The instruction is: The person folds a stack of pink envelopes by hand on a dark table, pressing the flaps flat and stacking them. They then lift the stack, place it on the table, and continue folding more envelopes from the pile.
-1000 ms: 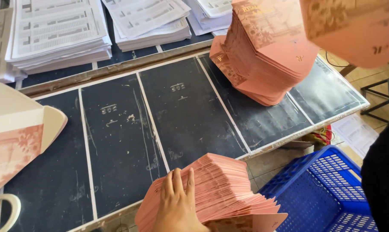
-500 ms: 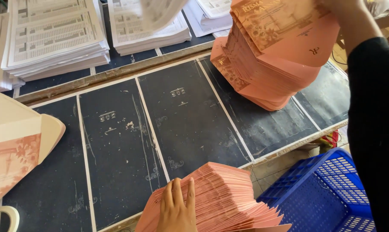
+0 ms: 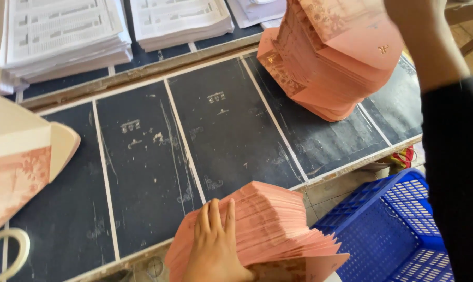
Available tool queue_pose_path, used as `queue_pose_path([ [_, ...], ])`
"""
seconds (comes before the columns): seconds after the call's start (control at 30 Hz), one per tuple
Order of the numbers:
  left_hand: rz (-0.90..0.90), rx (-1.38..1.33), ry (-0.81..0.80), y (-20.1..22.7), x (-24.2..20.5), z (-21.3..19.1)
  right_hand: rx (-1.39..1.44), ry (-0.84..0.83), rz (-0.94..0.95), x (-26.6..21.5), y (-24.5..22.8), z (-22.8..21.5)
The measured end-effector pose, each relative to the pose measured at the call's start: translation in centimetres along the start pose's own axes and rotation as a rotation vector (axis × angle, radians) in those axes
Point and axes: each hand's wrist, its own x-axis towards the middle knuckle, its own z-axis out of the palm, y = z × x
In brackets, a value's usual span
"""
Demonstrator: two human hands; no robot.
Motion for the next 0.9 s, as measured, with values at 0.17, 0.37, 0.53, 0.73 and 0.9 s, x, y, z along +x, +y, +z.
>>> queue_pose_path([
  [0.17, -0.002, -0.069, 0.074, 1.2, -0.7, -2.2, 0.135, -0.248, -0.449, -10.5, -15.2, -3.4],
  [0.37, 0.006, -0.149, 0.051, 2.1, -2.5, -4.1, 0.373, -0.922, -1.14, -23.0, -22.6, 0.9],
  [0.53, 0.08, -0.195, 0.306, 2.8, -5.0, -3.8, 0.167, -1.063, -1.208, -28.1, -22.0, -0.7],
  [0.73, 0.126, -0.094, 0.423, 3.4, -7.0, -3.0, 0.283, -0.318, -1.161, -33.1, -23.2, -3.6],
  [0.9, 0.214, -0.619, 0.165, -1.2, -8.4, -9.8, 0.371, -0.499, -0.981, -35.7, -23.1, -5.3],
])
